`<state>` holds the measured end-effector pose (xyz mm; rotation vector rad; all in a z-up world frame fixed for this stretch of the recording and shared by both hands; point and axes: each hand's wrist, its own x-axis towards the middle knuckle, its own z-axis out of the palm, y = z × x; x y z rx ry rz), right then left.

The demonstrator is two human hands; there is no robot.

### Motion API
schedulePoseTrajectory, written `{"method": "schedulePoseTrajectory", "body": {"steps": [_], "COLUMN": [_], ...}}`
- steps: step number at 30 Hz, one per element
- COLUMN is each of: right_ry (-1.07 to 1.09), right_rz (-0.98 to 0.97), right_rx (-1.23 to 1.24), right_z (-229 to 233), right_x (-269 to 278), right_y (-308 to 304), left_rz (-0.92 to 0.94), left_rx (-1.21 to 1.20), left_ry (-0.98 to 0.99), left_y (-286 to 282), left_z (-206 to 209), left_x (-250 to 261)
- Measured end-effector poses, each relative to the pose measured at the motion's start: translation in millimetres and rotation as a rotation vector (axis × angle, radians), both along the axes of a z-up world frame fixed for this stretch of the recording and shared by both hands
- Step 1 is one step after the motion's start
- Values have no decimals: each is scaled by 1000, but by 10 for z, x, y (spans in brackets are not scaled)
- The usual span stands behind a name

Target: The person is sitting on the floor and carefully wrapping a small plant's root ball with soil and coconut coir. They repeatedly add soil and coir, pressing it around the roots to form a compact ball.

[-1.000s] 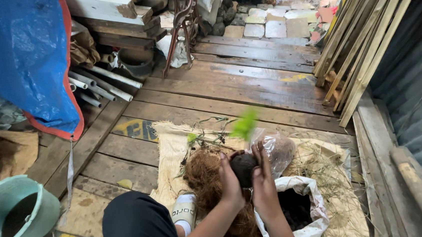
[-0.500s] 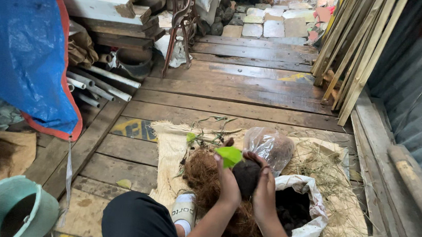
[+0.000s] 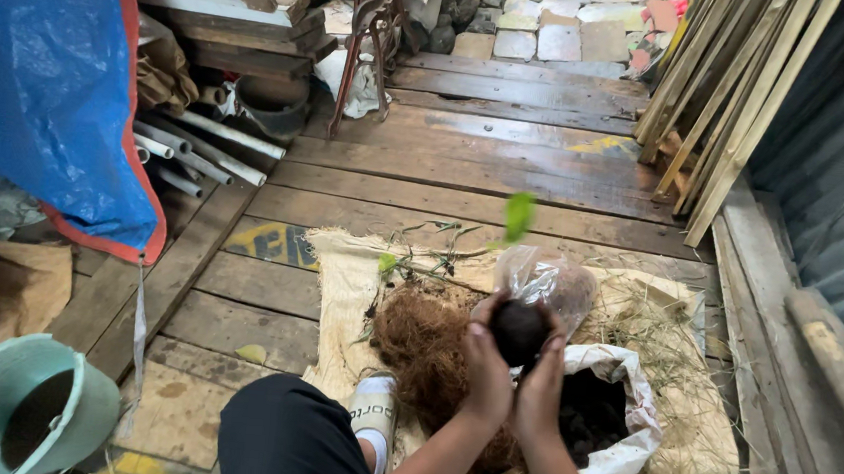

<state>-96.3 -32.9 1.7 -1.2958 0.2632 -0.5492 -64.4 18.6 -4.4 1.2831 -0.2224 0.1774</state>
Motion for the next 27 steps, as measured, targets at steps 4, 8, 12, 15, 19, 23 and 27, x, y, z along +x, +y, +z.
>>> {"method": "schedulePoseTrajectory", "body": {"steps": [4,8,12,15,19,23,27], "right_ry": [-5,-47,-29,195,28,52,-44], "right_rz": [69,63,322,476,439,379,294], "right_rx": [-144,-260,26,31,-107,-321,-317], "right_z": [-50,-132,-273,-392,-484,-498,-560], "right_x": [-22,170,250,253,262,246,242], "right_y": [32,-151,-283,-181,20,40,-22], "left_rz": [32,23,-47,-66,39,-158,-164], "left_rx": [-198,-285,-34,-163,21,136,642], "left_ry": [470,307,3,79,179,167,54], "left_y": [177,216,113,225,501,611,653], "left_z": [-249,-524,-699,-671,-541,-419,-366], "left_x": [207,193,17,176,371,458,455]}}
